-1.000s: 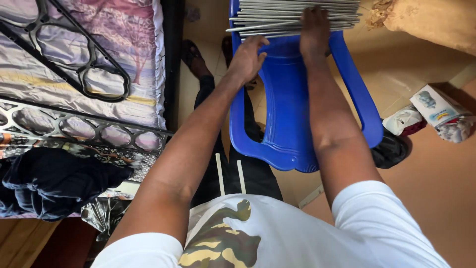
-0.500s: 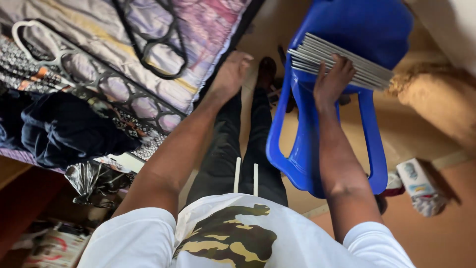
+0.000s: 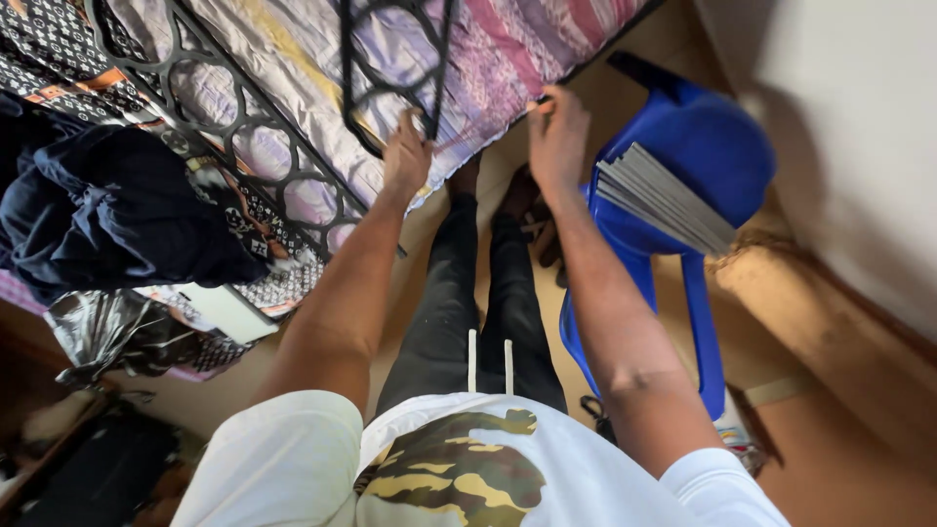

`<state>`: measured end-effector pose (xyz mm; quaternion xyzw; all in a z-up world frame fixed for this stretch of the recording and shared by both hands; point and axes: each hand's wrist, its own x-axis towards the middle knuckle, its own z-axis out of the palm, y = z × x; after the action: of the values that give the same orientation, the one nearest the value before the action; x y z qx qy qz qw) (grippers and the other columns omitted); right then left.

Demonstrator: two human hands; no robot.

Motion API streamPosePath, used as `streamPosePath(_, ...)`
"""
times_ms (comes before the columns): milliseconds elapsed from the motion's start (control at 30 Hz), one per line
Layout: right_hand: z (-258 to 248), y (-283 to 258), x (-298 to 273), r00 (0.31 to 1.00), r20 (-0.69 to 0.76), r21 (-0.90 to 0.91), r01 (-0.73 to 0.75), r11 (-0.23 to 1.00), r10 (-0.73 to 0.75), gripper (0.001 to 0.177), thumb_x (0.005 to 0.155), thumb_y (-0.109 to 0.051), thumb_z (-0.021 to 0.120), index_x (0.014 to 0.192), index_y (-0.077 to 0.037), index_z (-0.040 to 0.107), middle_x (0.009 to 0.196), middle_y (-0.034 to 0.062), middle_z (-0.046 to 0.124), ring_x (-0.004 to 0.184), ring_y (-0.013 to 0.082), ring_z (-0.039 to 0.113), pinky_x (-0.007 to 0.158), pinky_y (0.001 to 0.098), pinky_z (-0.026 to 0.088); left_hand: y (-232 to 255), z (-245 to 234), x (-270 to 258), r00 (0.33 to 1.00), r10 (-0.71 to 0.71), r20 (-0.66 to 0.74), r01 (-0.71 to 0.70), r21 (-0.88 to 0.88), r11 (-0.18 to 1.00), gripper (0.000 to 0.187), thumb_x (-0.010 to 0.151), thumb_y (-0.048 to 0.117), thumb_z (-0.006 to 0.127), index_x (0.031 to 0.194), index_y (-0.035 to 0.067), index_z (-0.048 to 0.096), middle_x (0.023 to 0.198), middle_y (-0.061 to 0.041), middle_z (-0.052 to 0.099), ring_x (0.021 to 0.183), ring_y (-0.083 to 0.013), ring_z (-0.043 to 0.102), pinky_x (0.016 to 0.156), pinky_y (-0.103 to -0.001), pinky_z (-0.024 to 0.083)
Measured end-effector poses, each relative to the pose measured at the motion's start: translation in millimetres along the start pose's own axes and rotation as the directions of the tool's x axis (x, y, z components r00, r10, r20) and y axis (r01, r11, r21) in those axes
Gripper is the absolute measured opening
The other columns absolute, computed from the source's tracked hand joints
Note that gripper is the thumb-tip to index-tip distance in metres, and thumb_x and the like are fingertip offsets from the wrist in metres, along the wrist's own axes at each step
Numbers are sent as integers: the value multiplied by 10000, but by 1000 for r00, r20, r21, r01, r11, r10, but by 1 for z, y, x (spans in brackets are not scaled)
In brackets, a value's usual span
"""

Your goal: The person assembles a metal drying rack by inserting horizontal bars into a frame. They wipe the frame with a cloth, insert bars one by one, and adjust the structure. The task is performed in a bedroom with visible furniture and a bed.

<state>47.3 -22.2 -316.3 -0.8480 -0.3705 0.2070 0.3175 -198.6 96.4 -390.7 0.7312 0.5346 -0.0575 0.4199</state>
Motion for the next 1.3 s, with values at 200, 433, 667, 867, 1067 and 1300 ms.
streamPosePath(200,67,-25,21,963,183,272,-245,931,200,380,987,-223,715,1257,4,574,888,128,704,787,305,698,739,417,546,-7,52,-24,988,49,149,-37,-83,996,539,999,204,630,1426,13,362,1008,-292,704,932,-473,687,813,-551,533)
streamPosePath(433,126,-27,28,990,-27,-23,-142,990,141,410,784,-177,809,1084,1,594,898,198,683,820,375,680,738,455,540,22,37,-84,979,184,90,-157,-248,956,434,909,116,667,1306,41,508,1030,-240,707,945,-438,680,807,-498,544)
streamPosePath(667,122,-12,23,938,168,45,-314,948,302,234,840,-178,775,884,2,633,868,212,699,836,393,688,778,483,535,42,-26,-131,991,55,119,3,-437,900,312,926,109,662,1230,100,595,918,-168,743,902,-350,722,805,-427,552)
streamPosePath(867,42,-60,-11,984,-82,193,-139,971,157,209,1004,-96,546,1161,-31,424,914,287,638,853,470,624,793,545,479,46,-78,-149,999,-16,-31,0,-465,885,290,932,82,664,1218,111,627,936,-130,749,842,-274,722,790,-378,554)
streamPosePath(1067,-84,-104,-50,983,-59,316,-148,937,176,113,1024,-90,464,1101,-47,394,717,210,595,647,391,609,609,488,478,88,-108,-141,918,-37,-395,-228,-603,765,429,952,139,705,1341,55,546,1141,-151,623,861,-223,618,769,-327,538)
streamPosePath(1300,-177,-111,-76,1000,-15,214,25,976,-22,134,998,-77,458,1121,-52,413,649,191,588,579,355,630,567,482,471,191,-198,-81,922,-10,-387,-359,-866,348,706,1002,257,681,1559,80,284,1142,-43,622,883,-113,638,758,-269,520)
